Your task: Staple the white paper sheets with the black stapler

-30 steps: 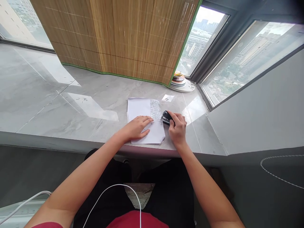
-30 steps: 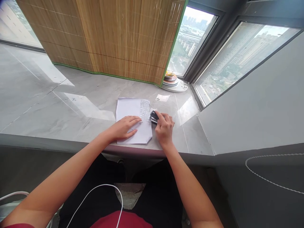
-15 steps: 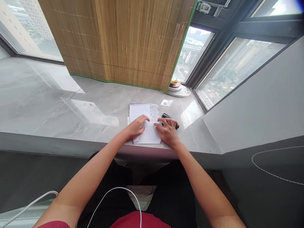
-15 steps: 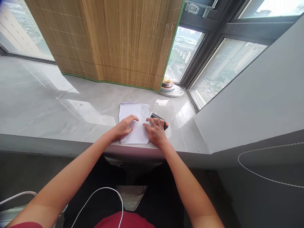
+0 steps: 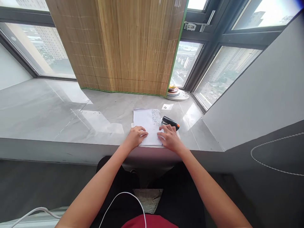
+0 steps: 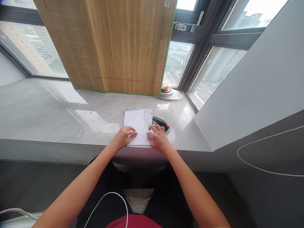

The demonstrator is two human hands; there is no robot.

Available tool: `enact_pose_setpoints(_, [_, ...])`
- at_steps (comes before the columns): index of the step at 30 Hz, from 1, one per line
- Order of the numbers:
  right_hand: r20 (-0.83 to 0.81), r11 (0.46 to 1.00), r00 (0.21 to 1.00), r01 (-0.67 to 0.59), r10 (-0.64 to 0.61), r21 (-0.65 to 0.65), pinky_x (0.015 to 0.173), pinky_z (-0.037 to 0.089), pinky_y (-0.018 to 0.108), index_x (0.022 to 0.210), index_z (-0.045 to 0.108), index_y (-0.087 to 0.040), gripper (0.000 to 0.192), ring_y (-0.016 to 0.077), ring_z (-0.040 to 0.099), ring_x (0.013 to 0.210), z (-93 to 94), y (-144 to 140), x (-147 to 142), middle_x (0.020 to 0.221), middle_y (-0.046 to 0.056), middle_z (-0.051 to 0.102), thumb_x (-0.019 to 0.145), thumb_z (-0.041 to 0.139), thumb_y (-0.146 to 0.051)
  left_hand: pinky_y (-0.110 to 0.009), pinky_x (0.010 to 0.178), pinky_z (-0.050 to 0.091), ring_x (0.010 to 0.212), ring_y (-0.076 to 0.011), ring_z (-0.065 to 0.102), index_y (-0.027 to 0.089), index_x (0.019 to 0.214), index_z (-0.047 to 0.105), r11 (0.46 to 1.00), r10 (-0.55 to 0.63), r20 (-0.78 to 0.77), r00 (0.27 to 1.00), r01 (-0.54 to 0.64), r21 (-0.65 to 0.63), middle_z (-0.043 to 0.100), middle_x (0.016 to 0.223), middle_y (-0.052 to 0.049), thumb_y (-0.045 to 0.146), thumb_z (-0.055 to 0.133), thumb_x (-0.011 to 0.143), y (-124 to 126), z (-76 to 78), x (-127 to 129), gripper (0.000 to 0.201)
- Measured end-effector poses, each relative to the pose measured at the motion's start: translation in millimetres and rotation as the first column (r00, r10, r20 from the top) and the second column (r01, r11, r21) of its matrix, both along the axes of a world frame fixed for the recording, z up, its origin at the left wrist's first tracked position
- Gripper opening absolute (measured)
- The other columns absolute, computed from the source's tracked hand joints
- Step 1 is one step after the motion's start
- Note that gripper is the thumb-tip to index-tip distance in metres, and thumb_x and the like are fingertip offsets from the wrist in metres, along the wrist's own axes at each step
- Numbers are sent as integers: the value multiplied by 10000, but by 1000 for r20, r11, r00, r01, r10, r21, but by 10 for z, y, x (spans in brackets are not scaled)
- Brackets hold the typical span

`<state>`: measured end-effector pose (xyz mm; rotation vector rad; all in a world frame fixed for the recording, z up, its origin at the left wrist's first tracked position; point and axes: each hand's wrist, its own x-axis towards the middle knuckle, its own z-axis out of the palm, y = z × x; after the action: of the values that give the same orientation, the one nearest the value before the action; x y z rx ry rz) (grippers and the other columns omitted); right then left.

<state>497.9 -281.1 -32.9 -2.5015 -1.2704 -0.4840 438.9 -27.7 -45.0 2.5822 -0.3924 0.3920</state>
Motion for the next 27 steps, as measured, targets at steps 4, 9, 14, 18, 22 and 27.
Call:
enact_pose_setpoints(4, [-82,997,997,22,-16,71,922,384,445,1110,759,-283,172,285,524,1121,-61,1,-420,1229,93,646,959,718,-356,-440,950,514,1071,-250,655,260,984,812,999,4,-18,1000,-3,49,740,1107,-80,294,606,984,-78,84,-21,209])
enact_pose_setpoints(9, [-59,978,998,29,-17,207,912,375,413,1059,754,-280,102,225,590,986,-274,59,-617,1081,58,700,966,715,-271,-479,989,485,1077,-271,636,228,919,778,997,17,-71,997,-12,81,726,1101,-80,298,683,935,-242,168,-58,119])
enact_pose_setpoints(14, [-46,935,999,10,7,355,869,387,387,1057,770,-303,155,183,627,881,-470,71,-620,970,20,725,989,669,-206,-558,1027,458,1072,-275,635,208,869,710,991,91,-103,991,-80,105,719,1049,-69,191,628,951,-392,192,-100,117])
enact_pose_setpoints(18, [-54,918,998,-4,28,396,837,398,398,970,784,-328,233,187,657,842,-537,76,-638,914,-2,741,986,630,-153,-603,1011,474,1071,-292,616,213,952,667,966,159,-88,983,-136,220,694,1084,-95,152,562,969,-504,163,-93,123])
enact_pose_setpoints(22, [-84,870,996,29,14,492,833,436,406,900,790,-314,208,202,667,823,-491,102,-668,874,4,734,960,659,-165,-562,1001,480,1085,-308,592,184,1079,640,910,197,-17,980,-177,375,653,1135,-144,108,494,978,-592,89,-74,193])
enact_pose_setpoints(27, [-217,722,975,185,-49,667,802,516,412,860,788,-284,177,228,639,826,-317,174,-654,846,42,703,967,654,-241,-442,909,495,1025,-272,584,171,1060,605,932,182,33,983,-183,312,622,1091,-135,68,423,987,-615,19,-104,221])
